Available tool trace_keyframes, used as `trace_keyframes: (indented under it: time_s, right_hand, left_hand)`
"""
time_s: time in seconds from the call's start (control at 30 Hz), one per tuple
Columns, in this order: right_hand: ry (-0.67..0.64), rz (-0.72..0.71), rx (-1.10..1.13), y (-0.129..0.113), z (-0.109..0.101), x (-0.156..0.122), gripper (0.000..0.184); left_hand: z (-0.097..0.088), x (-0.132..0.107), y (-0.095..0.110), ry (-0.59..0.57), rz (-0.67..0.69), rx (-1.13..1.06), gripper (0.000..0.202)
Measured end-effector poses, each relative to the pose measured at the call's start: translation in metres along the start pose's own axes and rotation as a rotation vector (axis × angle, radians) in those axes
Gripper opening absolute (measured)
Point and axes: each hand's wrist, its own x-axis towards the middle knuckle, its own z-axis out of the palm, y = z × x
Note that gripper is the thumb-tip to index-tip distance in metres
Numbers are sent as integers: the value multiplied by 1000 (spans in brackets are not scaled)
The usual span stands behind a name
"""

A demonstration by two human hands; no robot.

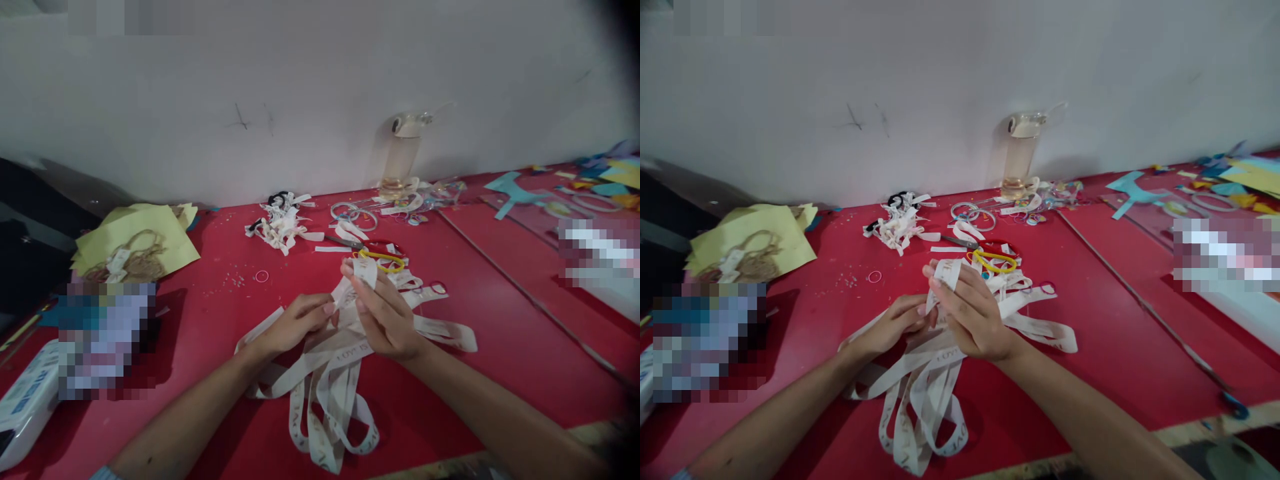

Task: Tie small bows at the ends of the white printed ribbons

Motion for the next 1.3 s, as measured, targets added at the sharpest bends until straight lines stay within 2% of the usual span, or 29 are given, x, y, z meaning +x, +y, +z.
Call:
trace_keyframes:
  time_s: [0.17, 0.23, 0.4, 0.63, 0.77, 0.9, 1.03, 1.13, 1.3]
  right_hand:
    - [23, 7, -83, -7, 2, 2, 67]
    - [49, 50, -100, -9, 6, 1, 64]
    - [70, 226, 44, -8, 16, -1, 37]
    - [250, 503, 49, 0, 16, 0, 17]
    - [362, 659, 118, 7, 16, 2, 9]
    - [324, 642, 55, 11, 12, 1, 11]
    - [170, 540, -17, 6, 9, -2, 17]
    - [57, 458, -16, 0, 10, -2, 22]
    - [24, 423, -62, 0, 11, -2, 31]
  left_hand:
    - [0, 1, -1, -72, -4, 11, 32]
    - [0, 2, -2, -52, 45, 4, 30]
    - [1, 3, -2, 33, 145, -7, 25]
    - [-1, 2, -2, 101, -17, -56, 34]
    - [-3, 3, -4, 98, 1, -70, 44]
    - [-4, 4, -5, 95, 15, -54, 49]
    - [1, 6, -1, 172, 44, -112, 23]
    - [4, 7, 2, 203, 67, -124, 23]
    - [2, 6, 1, 220, 80, -56, 19]
